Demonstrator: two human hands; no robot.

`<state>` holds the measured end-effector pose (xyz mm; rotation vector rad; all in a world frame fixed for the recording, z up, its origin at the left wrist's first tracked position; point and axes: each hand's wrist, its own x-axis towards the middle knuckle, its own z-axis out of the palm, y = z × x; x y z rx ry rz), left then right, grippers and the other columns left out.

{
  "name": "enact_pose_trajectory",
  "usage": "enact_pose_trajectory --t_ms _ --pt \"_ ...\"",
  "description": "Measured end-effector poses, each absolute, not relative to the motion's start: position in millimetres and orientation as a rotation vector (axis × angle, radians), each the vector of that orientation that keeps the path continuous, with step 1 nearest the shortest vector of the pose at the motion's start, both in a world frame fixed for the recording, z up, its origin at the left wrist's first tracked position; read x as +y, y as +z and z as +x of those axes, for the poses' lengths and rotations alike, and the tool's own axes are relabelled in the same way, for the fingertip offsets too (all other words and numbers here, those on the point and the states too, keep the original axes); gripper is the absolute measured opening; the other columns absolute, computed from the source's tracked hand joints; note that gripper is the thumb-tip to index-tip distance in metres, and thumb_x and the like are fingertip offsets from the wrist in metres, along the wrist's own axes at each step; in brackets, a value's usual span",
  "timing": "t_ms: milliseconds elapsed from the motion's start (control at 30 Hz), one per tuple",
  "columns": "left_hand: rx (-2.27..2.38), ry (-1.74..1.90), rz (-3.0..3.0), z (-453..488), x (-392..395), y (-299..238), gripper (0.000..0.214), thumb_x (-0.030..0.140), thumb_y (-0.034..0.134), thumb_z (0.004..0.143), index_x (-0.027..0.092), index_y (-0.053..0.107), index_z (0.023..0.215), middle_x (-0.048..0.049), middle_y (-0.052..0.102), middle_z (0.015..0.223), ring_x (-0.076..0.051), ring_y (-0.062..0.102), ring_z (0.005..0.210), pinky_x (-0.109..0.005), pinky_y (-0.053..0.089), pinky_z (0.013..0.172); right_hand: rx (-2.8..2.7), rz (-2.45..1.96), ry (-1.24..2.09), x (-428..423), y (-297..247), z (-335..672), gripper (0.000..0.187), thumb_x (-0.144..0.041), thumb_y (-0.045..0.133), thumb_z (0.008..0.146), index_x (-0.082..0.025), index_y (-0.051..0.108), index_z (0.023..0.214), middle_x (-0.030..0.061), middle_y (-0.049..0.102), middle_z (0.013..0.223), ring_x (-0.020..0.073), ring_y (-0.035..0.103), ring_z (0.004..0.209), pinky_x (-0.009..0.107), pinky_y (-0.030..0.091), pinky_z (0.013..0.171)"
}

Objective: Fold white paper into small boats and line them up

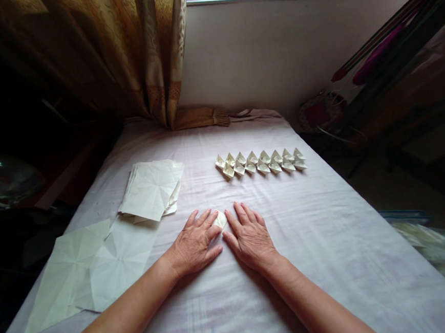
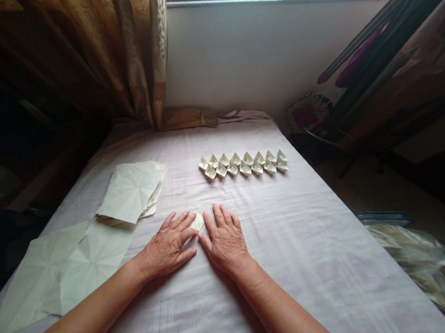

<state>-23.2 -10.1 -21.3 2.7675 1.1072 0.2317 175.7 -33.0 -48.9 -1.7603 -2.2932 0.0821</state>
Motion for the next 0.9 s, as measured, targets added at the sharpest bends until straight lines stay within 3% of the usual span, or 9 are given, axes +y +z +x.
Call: enact_pose_trajectory --t_ms 200,333,667,900 --pt "1.071 0.155 2.731 -33 -8 -22 0.04 0.041 0.056 0.09 0.024 0.057 0.125 -0.0122 0.042 0.151 -0.029 0.033 0.142 -0.054 0.023 0.114 -2.396 -1.585 0.107 -41 -47 181 0.049 -0.042 0.052 0.094 -0.029 0.048 0.141 0.0107 0.037 0.154 0.0301 0.029 0.142 0.049 0.024 0.11" --pt "1.078 0.075 2.759 -42 -9 -24 0.051 0.043 0.055 0.09 0.032 0.047 0.139 -0.0089 0.038 0.154 -0.031 0.033 0.142 -0.057 0.021 0.113 -2.459 -1.518 0.136 -42 -45 182 0.047 -0.04 0.049 0.095 -0.024 0.051 0.139 0.0066 0.043 0.151 0.028 0.027 0.144 0.048 0.019 0.114" --pt "1.19 0.289 2.914 -39 -23 -32 0.05 0.052 0.047 0.094 0.031 0.048 0.14 -0.0026 0.051 0.145 -0.026 0.038 0.138 -0.047 0.011 0.118 -2.493 -1.46 0.171 -41 -41 187 0.048 -0.04 0.051 0.094 -0.03 0.049 0.141 0.0035 0.046 0.148 0.0275 0.035 0.14 0.045 0.022 0.113" --pt "1.25 0.443 2.847 -33 -27 -38 0.045 0.048 0.051 0.093 0.032 0.054 0.135 -0.0004 0.056 0.14 -0.025 0.044 0.133 -0.045 0.011 0.118 -2.551 -1.391 0.145 -34 -38 187 0.045 -0.043 0.047 0.096 -0.025 0.053 0.137 0.0026 0.048 0.147 0.0269 0.036 0.139 0.044 0.015 0.115"
